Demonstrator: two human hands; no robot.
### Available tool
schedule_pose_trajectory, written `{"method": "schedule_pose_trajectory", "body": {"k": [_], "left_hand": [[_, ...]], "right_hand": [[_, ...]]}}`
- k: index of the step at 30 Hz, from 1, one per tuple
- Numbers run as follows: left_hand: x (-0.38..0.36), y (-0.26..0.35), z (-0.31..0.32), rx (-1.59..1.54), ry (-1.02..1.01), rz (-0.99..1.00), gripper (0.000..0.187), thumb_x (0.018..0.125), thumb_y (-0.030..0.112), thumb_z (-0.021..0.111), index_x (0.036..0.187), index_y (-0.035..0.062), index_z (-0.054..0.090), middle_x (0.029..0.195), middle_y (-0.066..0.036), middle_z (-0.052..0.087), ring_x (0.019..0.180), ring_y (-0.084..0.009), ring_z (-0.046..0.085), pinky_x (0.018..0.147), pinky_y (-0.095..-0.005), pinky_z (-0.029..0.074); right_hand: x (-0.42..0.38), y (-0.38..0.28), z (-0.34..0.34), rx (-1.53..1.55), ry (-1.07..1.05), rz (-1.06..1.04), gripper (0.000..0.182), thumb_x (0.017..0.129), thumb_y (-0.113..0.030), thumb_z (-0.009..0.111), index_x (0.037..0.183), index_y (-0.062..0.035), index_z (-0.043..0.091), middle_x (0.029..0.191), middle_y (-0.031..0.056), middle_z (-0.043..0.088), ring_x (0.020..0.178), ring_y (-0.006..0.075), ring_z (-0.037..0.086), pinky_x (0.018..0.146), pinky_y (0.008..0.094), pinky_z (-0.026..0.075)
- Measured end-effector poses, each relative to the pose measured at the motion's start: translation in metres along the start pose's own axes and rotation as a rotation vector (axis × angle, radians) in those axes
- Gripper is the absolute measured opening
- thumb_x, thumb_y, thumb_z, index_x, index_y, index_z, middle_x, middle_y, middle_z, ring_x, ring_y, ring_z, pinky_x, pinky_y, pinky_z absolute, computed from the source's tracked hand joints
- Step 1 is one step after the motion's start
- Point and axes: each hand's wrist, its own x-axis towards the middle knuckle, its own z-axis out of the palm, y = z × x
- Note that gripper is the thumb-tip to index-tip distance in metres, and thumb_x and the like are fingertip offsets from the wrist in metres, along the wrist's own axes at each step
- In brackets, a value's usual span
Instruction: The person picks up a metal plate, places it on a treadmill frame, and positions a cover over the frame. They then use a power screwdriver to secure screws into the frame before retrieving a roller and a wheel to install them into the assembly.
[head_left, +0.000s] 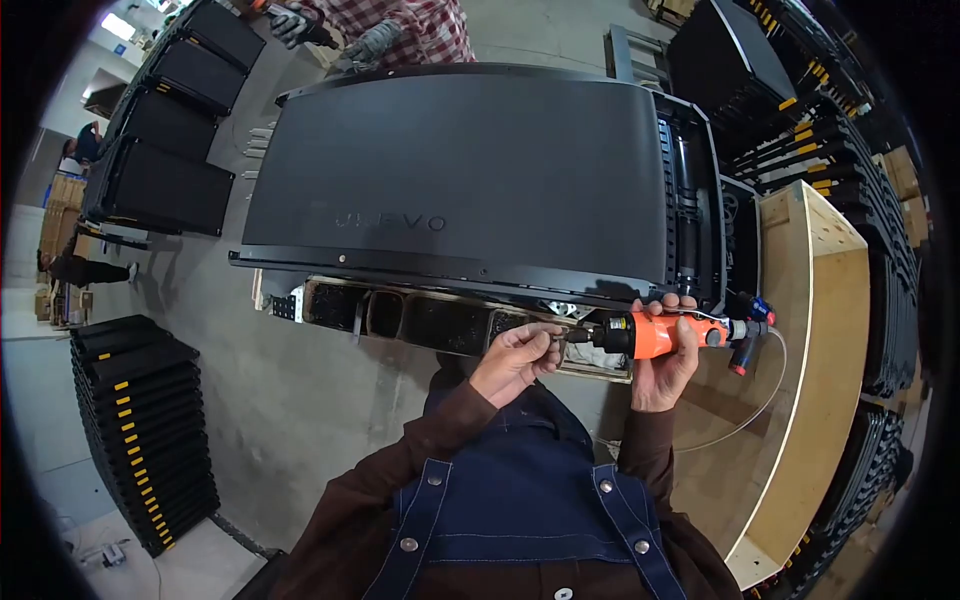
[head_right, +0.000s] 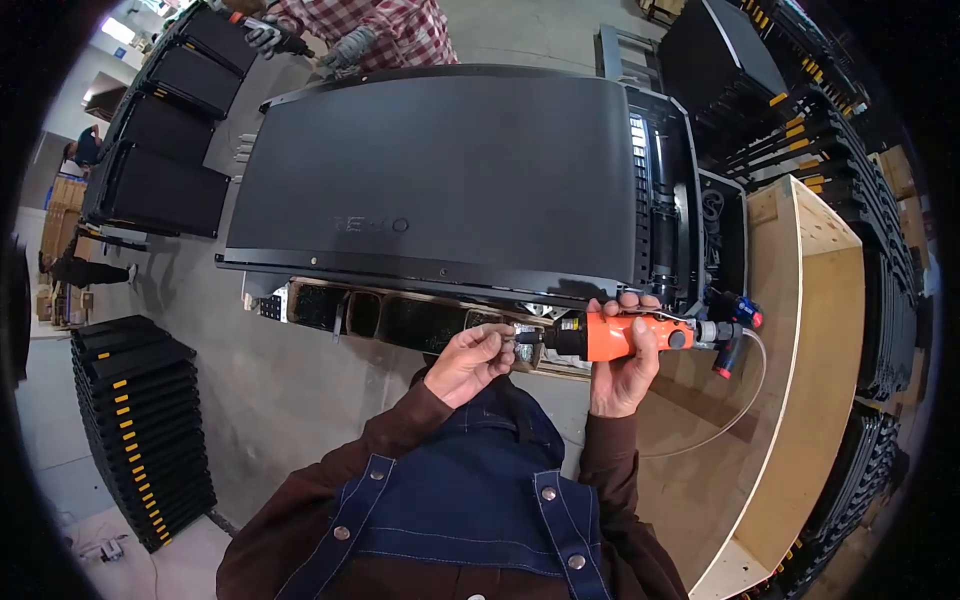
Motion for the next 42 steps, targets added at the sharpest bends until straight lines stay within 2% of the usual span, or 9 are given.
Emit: {"method": "schedule_pose_trajectory", "body": {"k": [9, 11, 13, 20, 22, 26, 27, 33, 42], "left_hand": [[-0.034, 0.038, -0.001, 0.751, 0.322, 0.365, 0.015, 0.097, 0.010, 0.065, 0.107, -0.0012, 0.066, 0.087, -0.004, 0.068, 0.076, -0.0157, 0.066, 0.069, -0.0282, 0.052], [-0.038, 0.053, -0.012, 1.237, 0.352, 0.899, 0.014, 0.097, 0.008, 0.066, 0.103, -0.0033, 0.066, 0.087, -0.004, 0.070, 0.077, -0.0139, 0.066, 0.069, -0.0277, 0.052], [-0.046, 0.075, -0.026, 1.274, 0.380, 0.913, 0.014, 0.097, 0.008, 0.065, 0.102, -0.0042, 0.065, 0.088, -0.004, 0.070, 0.081, -0.0109, 0.066, 0.071, -0.0275, 0.052], [-0.076, 0.169, -0.101, 0.793, 0.270, 0.276, 0.016, 0.101, 0.012, 0.060, 0.109, -0.0008, 0.061, 0.085, -0.004, 0.064, 0.060, -0.0027, 0.045, 0.052, -0.0200, 0.037], [-0.086, 0.203, -0.125, 0.285, 0.119, -0.004, 0.017, 0.102, 0.014, 0.057, 0.109, -0.0006, 0.060, 0.086, -0.005, 0.063, 0.059, -0.0025, 0.044, 0.048, -0.0183, 0.032], [-0.093, 0.222, -0.144, 0.058, 0.108, 0.180, 0.018, 0.102, 0.015, 0.057, 0.111, -0.0001, 0.058, 0.085, -0.005, 0.061, 0.055, -0.0028, 0.040, 0.046, -0.0184, 0.030], [-0.095, 0.228, -0.149, 0.549, 0.170, 0.361, 0.018, 0.102, 0.016, 0.058, 0.110, 0.0001, 0.058, 0.085, -0.005, 0.061, 0.054, -0.0036, 0.041, 0.046, -0.0195, 0.031], [-0.114, 0.241, -0.166, 0.013, 0.147, 0.096, 0.016, 0.103, 0.019, 0.058, 0.103, 0.0033, 0.059, 0.086, -0.002, 0.058, 0.055, -0.0046, 0.042, 0.048, -0.0203, 0.033], [-0.113, 0.249, -0.174, -0.021, 0.086, 0.003, 0.021, 0.105, 0.028, 0.055, 0.105, 0.0074, 0.057, 0.084, 0.000, 0.055, 0.056, -0.0042, 0.042, 0.047, -0.0192, 0.030]], "right_hand": [[-0.010, 0.060, 0.010, -0.003, 0.144, 0.058, 0.018, 0.091, -0.007, 0.065, 0.108, -0.0078, 0.058, 0.105, 0.0090, 0.065, 0.093, 0.0232, 0.064, 0.101, 0.0507, 0.049], [-0.012, 0.081, 0.022, -0.040, 0.198, 0.077, 0.017, 0.091, -0.008, 0.065, 0.106, -0.0071, 0.058, 0.103, 0.0090, 0.065, 0.093, 0.0230, 0.064, 0.101, 0.0502, 0.049], [-0.014, 0.107, 0.038, -0.097, 0.294, 0.100, 0.014, 0.091, -0.009, 0.065, 0.103, -0.0062, 0.058, 0.099, 0.0090, 0.066, 0.096, 0.0233, 0.064, 0.101, 0.0484, 0.049], [-0.011, 0.204, 0.120, -0.250, 0.043, 0.017, 0.031, 0.090, -0.006, 0.064, 0.119, -0.0089, 0.052, 0.110, 0.0125, 0.063, 0.098, 0.0248, 0.062, 0.100, 0.0480, 0.048], [-0.012, 0.226, 0.146, -0.422, -0.188, -0.022, 0.038, 0.087, -0.007, 0.066, 0.121, -0.0074, 0.050, 0.110, 0.0140, 0.063, 0.099, 0.0255, 0.062, 0.102, 0.0507, 0.047], [-0.011, 0.268, 0.196, -0.543, -0.175, -0.069, 0.041, 0.084, -0.006, 0.068, 0.121, -0.0045, 0.050, 0.110, 0.0147, 0.062, 0.100, 0.0259, 0.062, 0.102, 0.0524, 0.047], [-0.011, 0.274, 0.199, -0.594, -0.176, -0.059, 0.039, 0.085, -0.003, 0.066, 0.121, -0.0053, 0.051, 0.110, 0.0142, 0.062, 0.099, 0.0250, 0.062, 0.101, 0.0515, 0.048], [-0.024, 0.304, 0.203, -0.543, -0.099, -0.025, 0.037, 0.089, -0.004, 0.064, 0.123, -0.0087, 0.051, 0.112, 0.0126, 0.061, 0.099, 0.0223, 0.059, 0.101, 0.0479, 0.046], [-0.034, 0.315, 0.211, -0.662, -0.300, -0.116, 0.043, 0.085, -0.006, 0.067, 0.123, -0.0074, 0.047, 0.112, 0.0156, 0.060, 0.100, 0.0281, 0.061, 0.103, 0.0549, 0.045]]}}
